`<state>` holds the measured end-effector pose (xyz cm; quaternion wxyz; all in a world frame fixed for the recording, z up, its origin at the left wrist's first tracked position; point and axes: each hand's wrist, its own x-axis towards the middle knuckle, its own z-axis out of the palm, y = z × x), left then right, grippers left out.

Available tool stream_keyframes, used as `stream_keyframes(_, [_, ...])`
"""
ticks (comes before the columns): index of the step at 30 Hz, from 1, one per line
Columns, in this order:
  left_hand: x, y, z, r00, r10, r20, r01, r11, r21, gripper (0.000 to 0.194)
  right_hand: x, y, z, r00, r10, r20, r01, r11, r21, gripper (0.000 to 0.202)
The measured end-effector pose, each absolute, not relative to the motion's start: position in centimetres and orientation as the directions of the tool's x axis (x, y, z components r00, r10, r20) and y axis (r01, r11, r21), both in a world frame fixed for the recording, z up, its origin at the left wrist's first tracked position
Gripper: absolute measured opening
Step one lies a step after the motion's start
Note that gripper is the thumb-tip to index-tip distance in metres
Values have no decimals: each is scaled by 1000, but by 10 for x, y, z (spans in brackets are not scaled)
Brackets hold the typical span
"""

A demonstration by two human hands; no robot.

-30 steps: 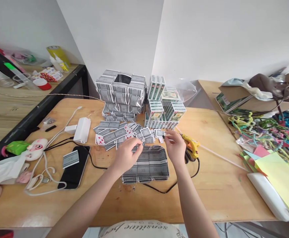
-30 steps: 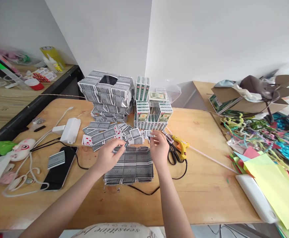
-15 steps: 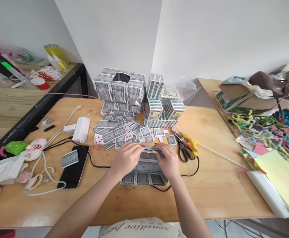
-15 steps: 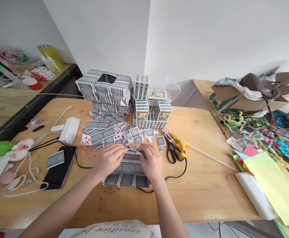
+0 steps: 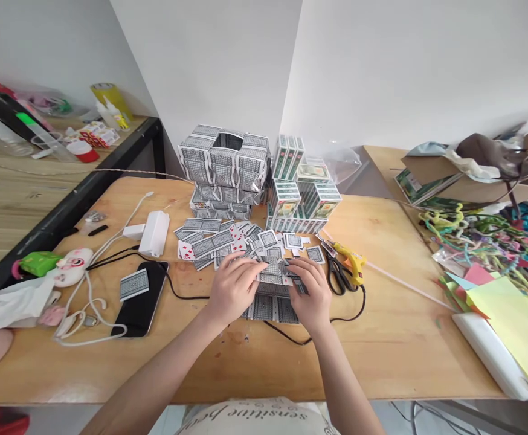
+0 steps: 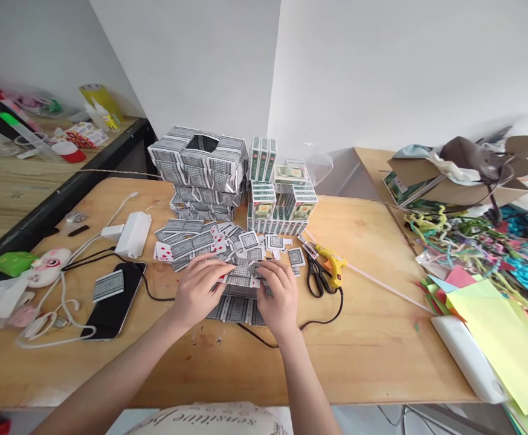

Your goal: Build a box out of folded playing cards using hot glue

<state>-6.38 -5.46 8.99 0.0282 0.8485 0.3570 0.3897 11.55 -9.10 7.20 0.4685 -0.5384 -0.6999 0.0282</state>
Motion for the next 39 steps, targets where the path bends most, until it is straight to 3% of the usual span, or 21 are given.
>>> stream_keyframes(6, [-64,-53,89,436,654,619,578,-730,364,35,115,-91,76,-67,781,621,741,455,-493,25])
stream_keyframes(11, [-70,-45,90,540,709,454,619,-700,356,22,116,-83,77,-76,829,554,720,430,-545,25])
stream_keyframes(15, [-73,-41,85,593,740,316,663,-672,330,10,119,-75,79,-148,903,404,654,396,-645,20])
stream_keyframes(19, [-75,-36,78,578,796,178,729,-602,324,15,130,-61,79,-246,948,202,496,303,-814,24])
stream_keyframes(22, [-78,-32,72,542,829,135,765,-553,330,18,139,-39,70,-192,973,129,438,202,-876,28])
stream_keyframes(25, [-82,-30,64,501,853,146,777,-517,358,15,142,-8,54,-97,989,115,537,149,-830,30])
stream_keyframes(31, [-85,-29,52,423,896,135,744,-429,513,19,127,40,29,-331,942,63,686,285,-669,50])
stream_keyframes(37, [-90,-24,52,437,897,67,722,-394,569,18,133,51,34,-244,970,6,726,187,-662,16])
stream_keyframes(39, [-91,-23,51,432,900,56,717,-381,584,18,140,47,40,-208,978,-7,687,141,-713,18])
